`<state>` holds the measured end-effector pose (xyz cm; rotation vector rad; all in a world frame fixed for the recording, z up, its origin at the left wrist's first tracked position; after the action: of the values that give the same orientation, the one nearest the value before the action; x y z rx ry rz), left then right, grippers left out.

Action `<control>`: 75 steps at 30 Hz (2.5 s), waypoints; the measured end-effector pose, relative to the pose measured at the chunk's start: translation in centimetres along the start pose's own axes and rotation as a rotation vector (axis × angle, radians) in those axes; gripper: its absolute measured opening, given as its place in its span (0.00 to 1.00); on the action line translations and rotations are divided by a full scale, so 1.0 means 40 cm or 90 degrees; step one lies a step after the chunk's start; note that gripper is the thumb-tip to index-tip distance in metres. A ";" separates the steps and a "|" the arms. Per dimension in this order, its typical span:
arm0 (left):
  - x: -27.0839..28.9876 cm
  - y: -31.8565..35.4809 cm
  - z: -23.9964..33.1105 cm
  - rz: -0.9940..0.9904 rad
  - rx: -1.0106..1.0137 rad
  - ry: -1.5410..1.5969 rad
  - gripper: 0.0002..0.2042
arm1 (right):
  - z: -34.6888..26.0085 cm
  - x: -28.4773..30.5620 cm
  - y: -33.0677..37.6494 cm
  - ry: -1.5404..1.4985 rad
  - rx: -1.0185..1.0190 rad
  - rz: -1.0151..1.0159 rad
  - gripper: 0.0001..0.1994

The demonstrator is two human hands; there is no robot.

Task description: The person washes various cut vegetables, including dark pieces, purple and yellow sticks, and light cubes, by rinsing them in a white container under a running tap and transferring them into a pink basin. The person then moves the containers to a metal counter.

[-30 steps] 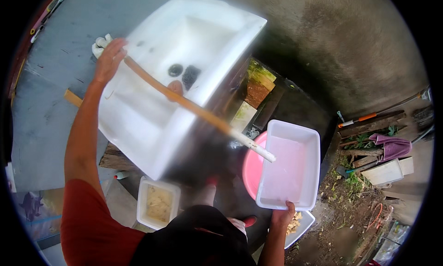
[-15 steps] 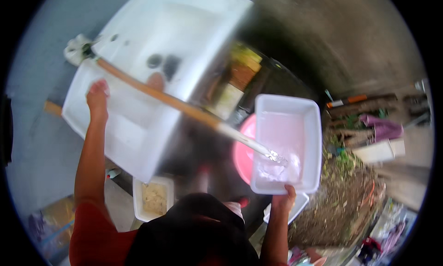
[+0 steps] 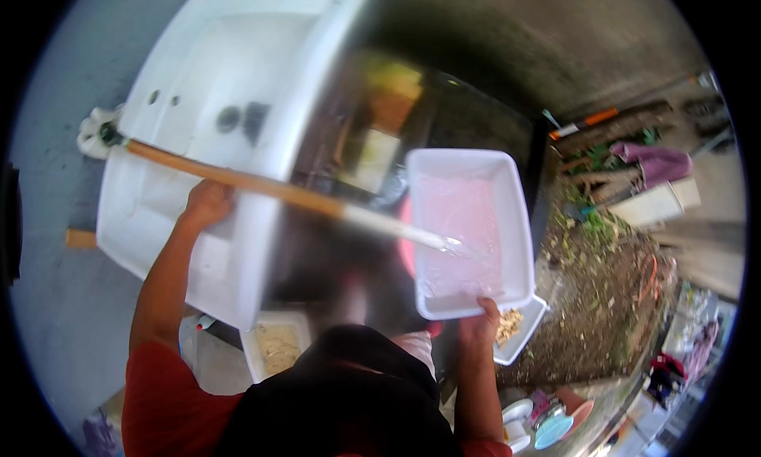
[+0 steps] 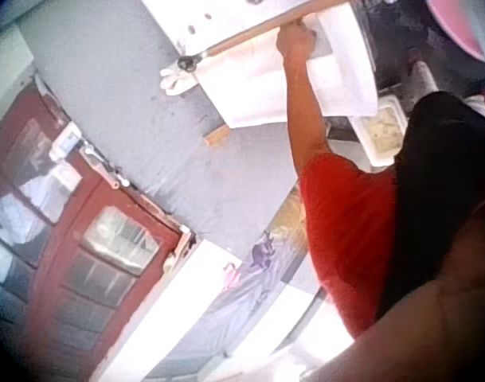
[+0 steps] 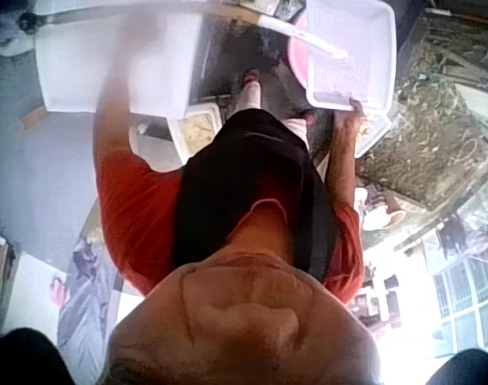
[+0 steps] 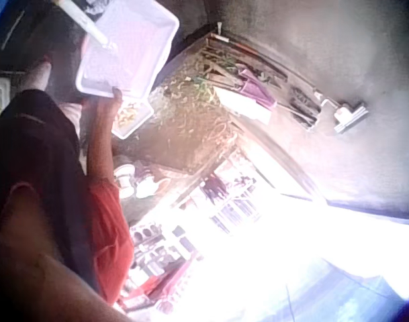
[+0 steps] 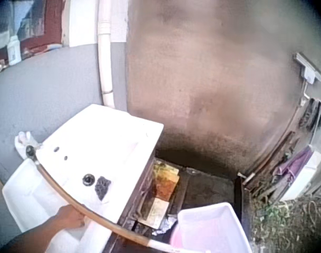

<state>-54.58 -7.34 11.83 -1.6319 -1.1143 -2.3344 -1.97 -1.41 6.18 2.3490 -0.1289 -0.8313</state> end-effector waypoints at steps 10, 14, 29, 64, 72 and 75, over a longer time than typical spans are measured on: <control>-0.085 0.361 0.239 0.140 -0.451 0.531 0.26 | 0.070 0.050 -0.087 -0.007 -0.020 0.041 0.29; -0.276 0.276 0.606 0.111 -0.533 0.384 0.19 | 0.085 0.069 -0.053 -0.004 -0.018 0.010 0.32; -0.590 -0.049 1.006 0.357 -0.494 0.141 0.12 | -0.025 0.168 -0.058 0.077 -0.050 -0.034 0.33; -0.502 -0.161 1.144 0.494 -0.446 0.179 0.15 | -0.148 0.252 -0.097 0.240 -0.045 0.019 0.32; -0.698 -0.024 1.162 0.036 -0.714 0.154 0.11 | -0.171 0.257 -0.194 0.199 -0.017 0.003 0.30; -0.671 -0.113 1.116 0.379 -0.472 0.096 0.09 | -0.158 0.289 -0.246 0.204 -0.027 -0.018 0.30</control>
<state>-10.20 14.00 -5.67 -1.5937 0.3112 -2.4730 9.88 6.48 -2.07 2.4140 0.0569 -0.4558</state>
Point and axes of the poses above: each hand's wrist, its own y-axis away from the middle knuckle, its own x-axis out of the back of the hand, z = x × y, the point moved 2 cm from there along -y, towards the middle knuckle, and after that the axes turned 4 degrees about -z, right-handed, at the moved point
